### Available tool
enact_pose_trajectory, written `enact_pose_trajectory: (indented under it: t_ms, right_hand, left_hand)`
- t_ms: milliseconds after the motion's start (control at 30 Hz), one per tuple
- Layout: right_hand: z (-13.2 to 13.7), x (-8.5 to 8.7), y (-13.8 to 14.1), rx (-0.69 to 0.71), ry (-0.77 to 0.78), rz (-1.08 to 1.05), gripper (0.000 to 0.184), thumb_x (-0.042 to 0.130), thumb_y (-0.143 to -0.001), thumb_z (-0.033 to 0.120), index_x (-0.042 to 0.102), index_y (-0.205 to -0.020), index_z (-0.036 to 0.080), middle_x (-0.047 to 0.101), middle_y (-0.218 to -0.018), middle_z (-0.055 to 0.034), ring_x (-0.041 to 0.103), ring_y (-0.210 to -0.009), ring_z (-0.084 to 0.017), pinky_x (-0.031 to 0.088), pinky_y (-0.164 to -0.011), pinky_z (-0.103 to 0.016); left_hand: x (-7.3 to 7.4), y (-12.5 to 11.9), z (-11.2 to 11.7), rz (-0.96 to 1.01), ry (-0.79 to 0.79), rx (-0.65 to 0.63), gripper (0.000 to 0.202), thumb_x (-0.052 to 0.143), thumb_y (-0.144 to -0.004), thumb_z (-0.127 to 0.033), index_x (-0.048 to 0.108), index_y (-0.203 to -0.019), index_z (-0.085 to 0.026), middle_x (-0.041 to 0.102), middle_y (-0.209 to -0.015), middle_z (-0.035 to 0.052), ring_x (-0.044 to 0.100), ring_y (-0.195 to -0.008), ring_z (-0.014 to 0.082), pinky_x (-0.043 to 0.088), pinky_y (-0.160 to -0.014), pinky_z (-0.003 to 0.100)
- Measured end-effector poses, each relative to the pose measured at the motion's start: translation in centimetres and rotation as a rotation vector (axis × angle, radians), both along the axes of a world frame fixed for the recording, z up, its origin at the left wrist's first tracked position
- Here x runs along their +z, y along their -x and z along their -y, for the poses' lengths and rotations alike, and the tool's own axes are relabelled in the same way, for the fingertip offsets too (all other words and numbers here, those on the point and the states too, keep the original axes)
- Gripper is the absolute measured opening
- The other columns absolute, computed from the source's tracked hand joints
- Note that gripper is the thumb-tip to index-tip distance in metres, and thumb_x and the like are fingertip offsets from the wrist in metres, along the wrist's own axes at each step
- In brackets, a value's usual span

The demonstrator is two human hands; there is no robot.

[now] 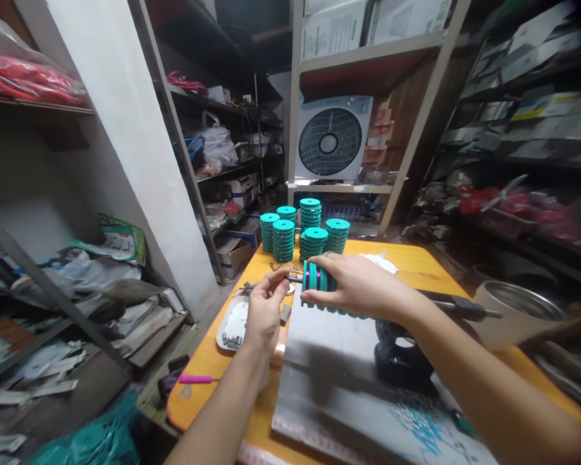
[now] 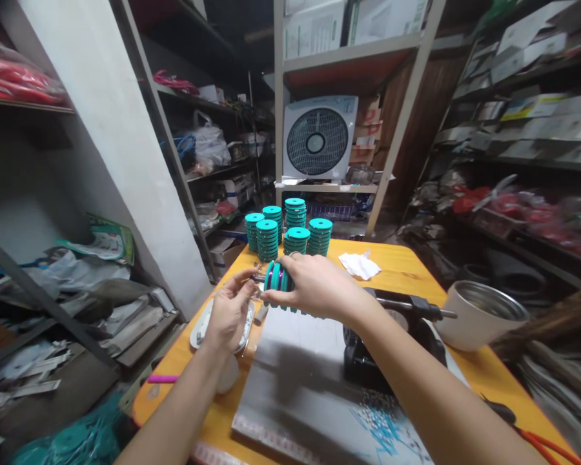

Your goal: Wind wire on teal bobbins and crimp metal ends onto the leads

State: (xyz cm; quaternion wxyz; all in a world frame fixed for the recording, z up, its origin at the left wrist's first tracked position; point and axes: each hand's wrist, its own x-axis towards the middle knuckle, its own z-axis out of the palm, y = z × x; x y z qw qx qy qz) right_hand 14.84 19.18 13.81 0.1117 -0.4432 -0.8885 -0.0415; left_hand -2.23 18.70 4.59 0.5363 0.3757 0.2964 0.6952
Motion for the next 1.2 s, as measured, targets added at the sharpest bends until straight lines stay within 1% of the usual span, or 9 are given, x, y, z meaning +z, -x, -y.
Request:
enact_pose_trajectory:
  t_ms: [100, 233, 367, 500, 700, 867, 1033, 1100, 1200]
  right_hand:
    - [0.0, 0.0, 0.0, 0.005, -0.001, -0.009, 0.061, 0.050, -0.086, 0.064, 0.057, -0.123, 0.017, 0.067, -0.111, -0.0144, 0.065, -0.094, -0.032, 0.048, -0.075, -0.037]
    - [0.1, 0.0, 0.0, 0.009, -0.004, -0.016, 0.063, 0.050, -0.086, 0.065, 0.056, -0.124, 0.016, 0.067, -0.112, -0.0150, 0.065, -0.095, -0.032, 0.049, -0.075, -0.038]
    - [0.1, 0.0, 0.0, 0.014, -0.007, -0.021, 0.061, 0.049, -0.086, 0.065, 0.057, -0.123, 0.017, 0.067, -0.111, -0.0138, 0.065, -0.094, -0.032, 0.049, -0.074, -0.038]
    - [0.1, 0.0, 0.0, 0.008, -0.010, -0.025, 0.061, 0.050, -0.086, 0.064, 0.057, -0.123, 0.017, 0.067, -0.111, -0.0134, 0.065, -0.096, -0.033, 0.049, -0.076, -0.039]
    - [0.1, 0.0, 0.0, 0.005, 0.002, -0.032, 0.060, 0.051, -0.085, 0.064, 0.057, -0.124, 0.018, 0.067, -0.112, -0.0134, 0.064, -0.098, -0.032, 0.049, -0.077, -0.037]
    - [0.2, 0.0, 0.1, 0.004, -0.014, -0.031, 0.062, 0.050, -0.086, 0.064, 0.056, -0.125, 0.017, 0.067, -0.112, -0.0133, 0.065, -0.097, -0.033, 0.049, -0.077, -0.039]
    - [0.2, 0.0, 0.1, -0.004, -0.014, -0.022, 0.062, 0.051, -0.086, 0.064, 0.056, -0.126, 0.017, 0.067, -0.111, -0.0134, 0.065, -0.097, -0.033, 0.049, -0.077, -0.039]
    - [0.2, 0.0, 0.1, -0.009, -0.014, -0.025, 0.062, 0.051, -0.086, 0.064, 0.056, -0.125, 0.017, 0.067, -0.111, -0.0134, 0.065, -0.097, -0.033, 0.049, -0.077, -0.039]
    - [0.3, -0.1, 0.1, -0.002, -0.013, -0.029, 0.063, 0.050, -0.086, 0.066, 0.057, -0.124, 0.016, 0.067, -0.111, -0.0136, 0.065, -0.097, -0.033, 0.049, -0.077, -0.039]
  left_hand:
    - [0.0, -1.0, -0.1, 0.199, 0.025, -0.039, 0.031, 0.080, -0.069, -0.027, 0.068, -0.097, -0.020, 0.071, -0.097, 0.0033, 0.066, -0.088, 0.0143, 0.049, -0.083, 0.026]
    - [0.2, -2.0, -0.9, 0.382, 0.035, -0.012, 0.021, 0.078, -0.073, -0.028, 0.064, -0.087, -0.020, 0.069, -0.086, 0.0001, 0.066, -0.083, 0.0118, 0.050, -0.082, 0.024]
    - [-0.4, -2.3, -1.0, 0.459, 0.035, 0.021, 0.028, 0.078, -0.074, -0.021, 0.062, -0.096, -0.023, 0.069, -0.097, -0.0009, 0.066, -0.091, 0.0115, 0.050, -0.084, 0.023]
    - [-0.5, -1.9, -0.4, 0.466, 0.064, 0.008, 0.030, 0.077, -0.074, -0.017, 0.061, -0.098, -0.021, 0.069, -0.096, 0.0018, 0.066, -0.087, 0.0120, 0.051, -0.084, 0.024]
    - [0.7, -2.4, -0.4, 0.474, 0.044, 0.011, 0.016, 0.073, -0.079, -0.020, 0.061, -0.090, -0.018, 0.067, -0.087, 0.0014, 0.065, -0.085, 0.0124, 0.050, -0.086, 0.026]
    - [-0.5, -2.7, -0.2, 0.462, 0.058, 0.077, 0.032, 0.071, -0.077, -0.010, 0.060, -0.103, -0.026, 0.064, -0.109, -0.0004, 0.063, -0.095, 0.0108, 0.048, -0.089, 0.023]
    - [-0.9, -2.0, 0.1, 0.414, 0.120, 0.097, 0.028, 0.074, -0.076, -0.013, 0.060, -0.098, -0.022, 0.062, -0.105, 0.0015, 0.063, -0.089, 0.0099, 0.049, -0.084, 0.021]
    - [-0.8, -1.7, 0.2, 0.388, 0.139, 0.082, 0.031, 0.077, -0.074, -0.017, 0.059, -0.100, -0.021, 0.062, -0.104, 0.0024, 0.063, -0.087, 0.0105, 0.049, -0.082, 0.022]
    - [-0.7, -1.5, 0.4, 0.360, 0.192, 0.079, 0.039, 0.081, -0.068, -0.011, 0.057, -0.098, -0.019, 0.061, -0.094, 0.0016, 0.064, -0.084, 0.0107, 0.049, -0.079, 0.021]
